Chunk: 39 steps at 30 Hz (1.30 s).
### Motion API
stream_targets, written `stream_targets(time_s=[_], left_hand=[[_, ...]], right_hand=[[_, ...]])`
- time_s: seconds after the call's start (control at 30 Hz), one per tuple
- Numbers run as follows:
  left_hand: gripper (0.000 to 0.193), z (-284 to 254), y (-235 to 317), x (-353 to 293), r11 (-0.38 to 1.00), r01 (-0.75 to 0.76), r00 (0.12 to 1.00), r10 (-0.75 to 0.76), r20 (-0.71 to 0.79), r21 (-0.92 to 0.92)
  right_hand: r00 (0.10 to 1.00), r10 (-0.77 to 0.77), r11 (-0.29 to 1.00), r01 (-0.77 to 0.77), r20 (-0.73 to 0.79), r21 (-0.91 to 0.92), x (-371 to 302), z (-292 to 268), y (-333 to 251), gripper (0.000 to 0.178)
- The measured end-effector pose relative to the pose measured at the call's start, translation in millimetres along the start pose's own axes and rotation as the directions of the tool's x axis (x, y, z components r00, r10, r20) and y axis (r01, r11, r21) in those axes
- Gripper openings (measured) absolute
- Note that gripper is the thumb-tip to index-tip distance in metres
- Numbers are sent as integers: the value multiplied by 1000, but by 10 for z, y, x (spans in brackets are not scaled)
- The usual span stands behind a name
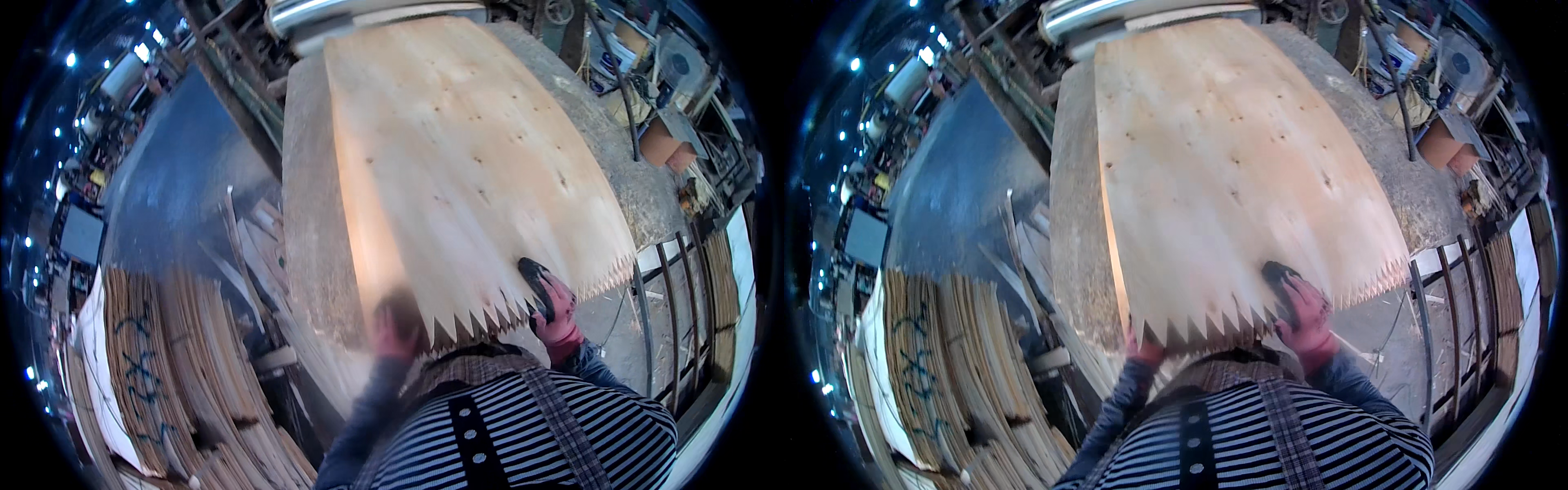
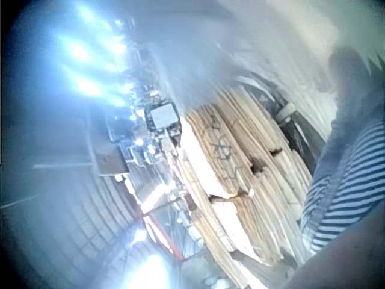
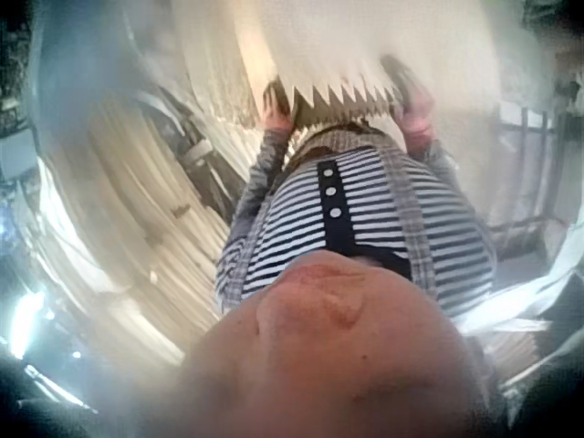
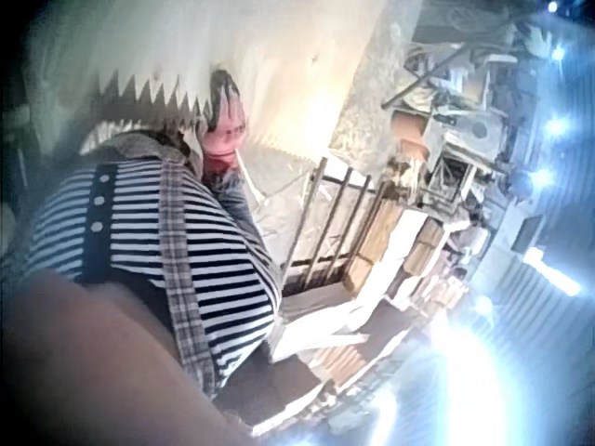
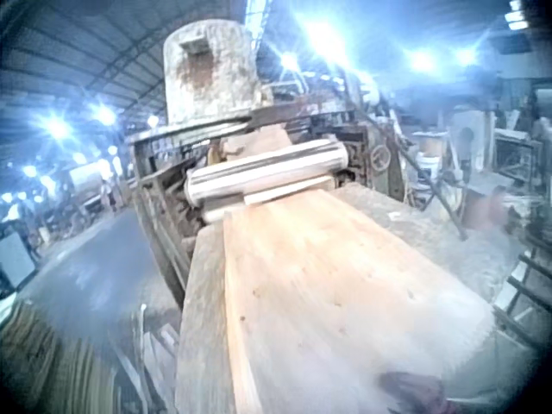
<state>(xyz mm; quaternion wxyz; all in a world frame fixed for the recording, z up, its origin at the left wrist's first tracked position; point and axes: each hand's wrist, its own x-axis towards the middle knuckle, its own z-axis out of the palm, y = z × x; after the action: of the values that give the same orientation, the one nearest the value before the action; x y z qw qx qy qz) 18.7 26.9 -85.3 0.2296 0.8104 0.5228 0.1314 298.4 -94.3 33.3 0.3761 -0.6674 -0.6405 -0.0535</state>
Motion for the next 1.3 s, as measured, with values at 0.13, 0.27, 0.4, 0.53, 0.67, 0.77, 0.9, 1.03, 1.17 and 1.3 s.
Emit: stream_targets(time_s=[0.13,0.27,0.4,0.53,0.67,0.77,0.9,1.03,1.17,1.3], left_hand=[[69,-304,260,249,982,-73,985,44,-166,-174],[54,-246,-68,402,593,306,946,-277,167,-745],[54,-580,325,377,599,415,908,-316,274,-684],[45,-578,484,403,496,436,892,-346,290,-751],[48,-396,282,389,526,451,888,-342,306,-721],[48,-498,398,405,532,504,858,-399,324,-680],[37,-361,286,295,608,230,967,-234,105,-760],[33,-121,2,325,530,78,996,-78,43,-844],[33,-575,483,387,483,-55,992,123,6,-874],[33,-1179,1375,391,150,177,984,-6,178,-973]], right_hand=[[990,121,992,-123,72,24,470,159,88,52],[966,182,983,-184,185,-4,956,417,166,53],[956,184,982,-168,228,-87,1309,796,408,53],[971,150,988,-142,186,-54,1723,1260,767,51],[968,166,980,-140,189,-143,2130,1704,1016,53],[964,139,979,-98,226,-181,1985,1585,868,57],[944,-25,992,65,328,-112,1263,1174,523,63],[831,91,987,-2,549,-160,399,651,304,69],[715,47,992,50,697,-118,-164,251,53,75],[822,48,999,-30,568,-41,-411,184,59,73]])
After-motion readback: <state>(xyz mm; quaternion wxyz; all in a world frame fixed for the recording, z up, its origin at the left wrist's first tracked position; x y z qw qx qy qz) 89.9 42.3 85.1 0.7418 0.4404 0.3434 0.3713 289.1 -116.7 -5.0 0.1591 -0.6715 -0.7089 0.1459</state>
